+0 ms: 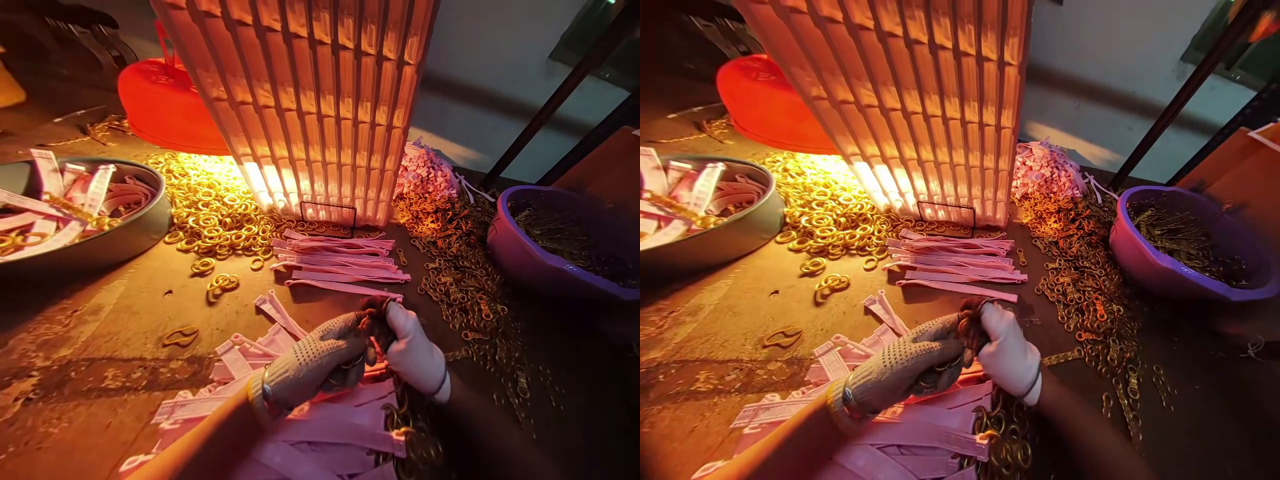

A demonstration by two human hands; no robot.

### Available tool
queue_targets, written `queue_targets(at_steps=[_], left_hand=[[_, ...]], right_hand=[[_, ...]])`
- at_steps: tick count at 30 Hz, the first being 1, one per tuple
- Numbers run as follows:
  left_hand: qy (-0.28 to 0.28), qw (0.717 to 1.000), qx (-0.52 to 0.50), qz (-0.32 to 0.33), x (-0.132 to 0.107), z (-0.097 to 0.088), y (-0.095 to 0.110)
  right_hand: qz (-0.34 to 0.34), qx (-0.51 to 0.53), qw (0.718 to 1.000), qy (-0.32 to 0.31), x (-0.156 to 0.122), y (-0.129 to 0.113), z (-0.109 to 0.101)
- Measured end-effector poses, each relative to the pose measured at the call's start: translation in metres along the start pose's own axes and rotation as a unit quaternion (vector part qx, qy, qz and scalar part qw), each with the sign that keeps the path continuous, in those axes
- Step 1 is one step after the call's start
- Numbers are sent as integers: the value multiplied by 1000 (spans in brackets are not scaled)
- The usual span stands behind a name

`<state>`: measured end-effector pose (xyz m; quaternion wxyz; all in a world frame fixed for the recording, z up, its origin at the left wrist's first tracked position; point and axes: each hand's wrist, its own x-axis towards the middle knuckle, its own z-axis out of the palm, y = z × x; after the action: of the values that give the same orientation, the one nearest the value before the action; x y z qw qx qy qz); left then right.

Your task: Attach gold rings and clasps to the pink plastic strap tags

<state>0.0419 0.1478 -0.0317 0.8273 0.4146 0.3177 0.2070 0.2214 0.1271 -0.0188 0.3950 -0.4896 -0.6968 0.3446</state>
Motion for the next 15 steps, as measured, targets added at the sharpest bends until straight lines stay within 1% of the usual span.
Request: queue_targets(at_steps=[1,3,4,6,9,12,13,14,15], left_hand=[[4,1000,-10,-2,0,0,2],[10,1000,-16,-8,-1,1,4],[14,1000,-12,-9,0,1,5],[16,1000,7,-7,2,1,7],[26,999,33,1,6,0,12],[33,997,65,3,4,4,14],[28,996,82,1,2,7,12],[12,995,97,-16,2,10,10],[-8,994,110,-16,3,12,6]], right_hand=[[19,57,998,34,0,5,-2],[54,129,987,84,-2,13,-3],[64,147,982,95,-2,16,-3],[75,156,980,96,-3,20,1],[63,130,986,88,-4,21,4],[36,61,994,84,-15,15,-1],[25,26,996,86,-21,11,-5],[19,-17,996,86,-26,8,-10],[8,-60,994,93,-30,5,-14]])
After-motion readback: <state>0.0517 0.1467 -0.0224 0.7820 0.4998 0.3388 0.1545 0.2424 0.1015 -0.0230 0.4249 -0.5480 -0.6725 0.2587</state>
